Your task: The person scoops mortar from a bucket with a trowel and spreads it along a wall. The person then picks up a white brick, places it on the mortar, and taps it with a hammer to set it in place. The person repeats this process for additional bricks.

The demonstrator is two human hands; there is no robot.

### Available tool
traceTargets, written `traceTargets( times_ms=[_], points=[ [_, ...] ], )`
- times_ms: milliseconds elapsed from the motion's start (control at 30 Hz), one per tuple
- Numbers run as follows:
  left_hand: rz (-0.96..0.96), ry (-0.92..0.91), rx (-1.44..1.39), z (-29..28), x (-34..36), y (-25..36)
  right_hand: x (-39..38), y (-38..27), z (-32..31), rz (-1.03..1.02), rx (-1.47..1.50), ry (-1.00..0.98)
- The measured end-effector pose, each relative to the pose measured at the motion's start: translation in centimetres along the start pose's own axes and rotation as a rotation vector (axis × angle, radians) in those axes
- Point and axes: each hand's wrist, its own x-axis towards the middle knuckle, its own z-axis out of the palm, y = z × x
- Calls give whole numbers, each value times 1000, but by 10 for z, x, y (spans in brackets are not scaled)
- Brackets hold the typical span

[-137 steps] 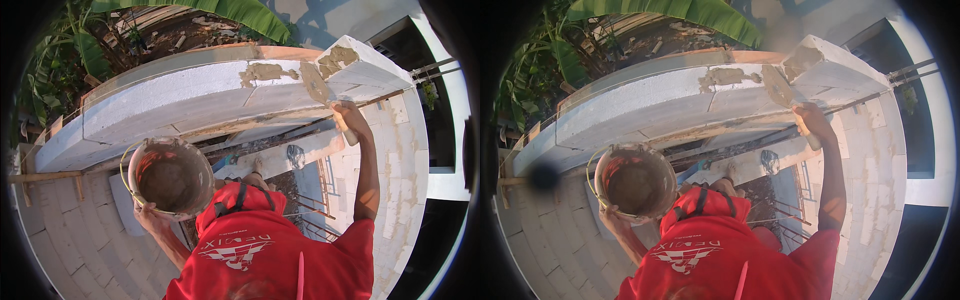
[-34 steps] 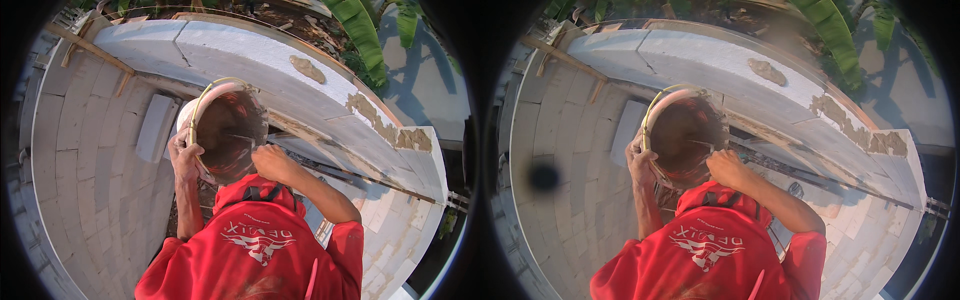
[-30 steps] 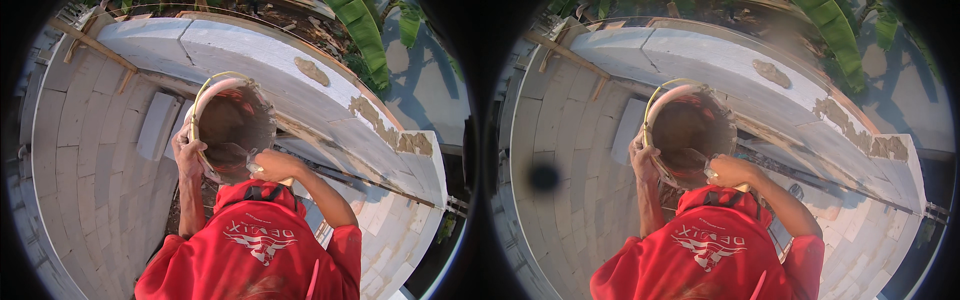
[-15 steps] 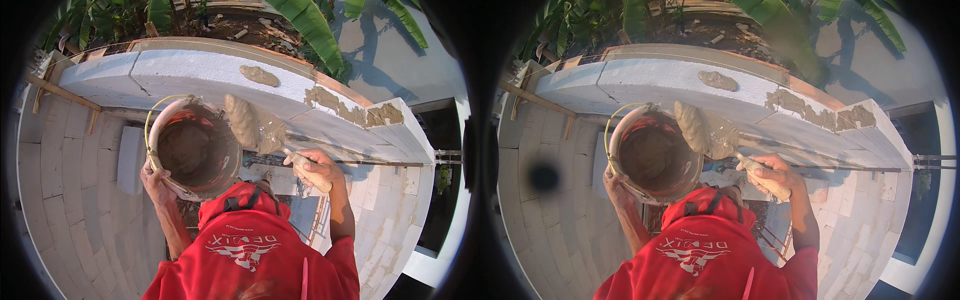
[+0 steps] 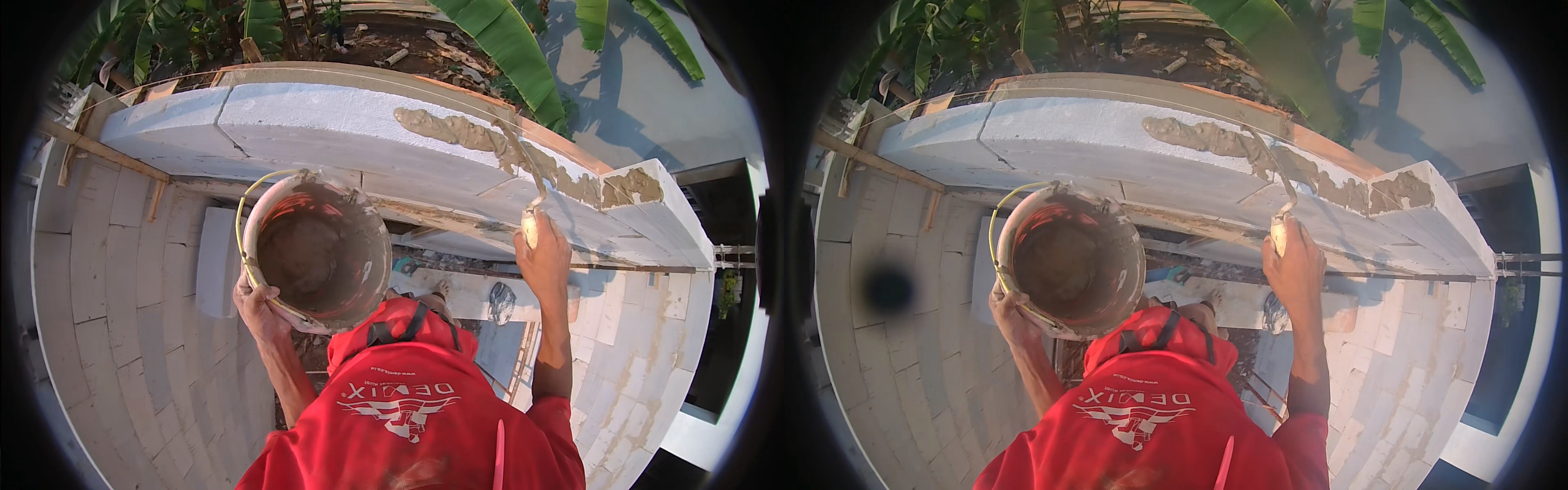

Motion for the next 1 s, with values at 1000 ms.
traceTargets(
  times_ms=[1000],
  points=[
    [0, 124, 65, -39, -3, -21, 64, -148, 74, -210, 119, -171]
  ],
)
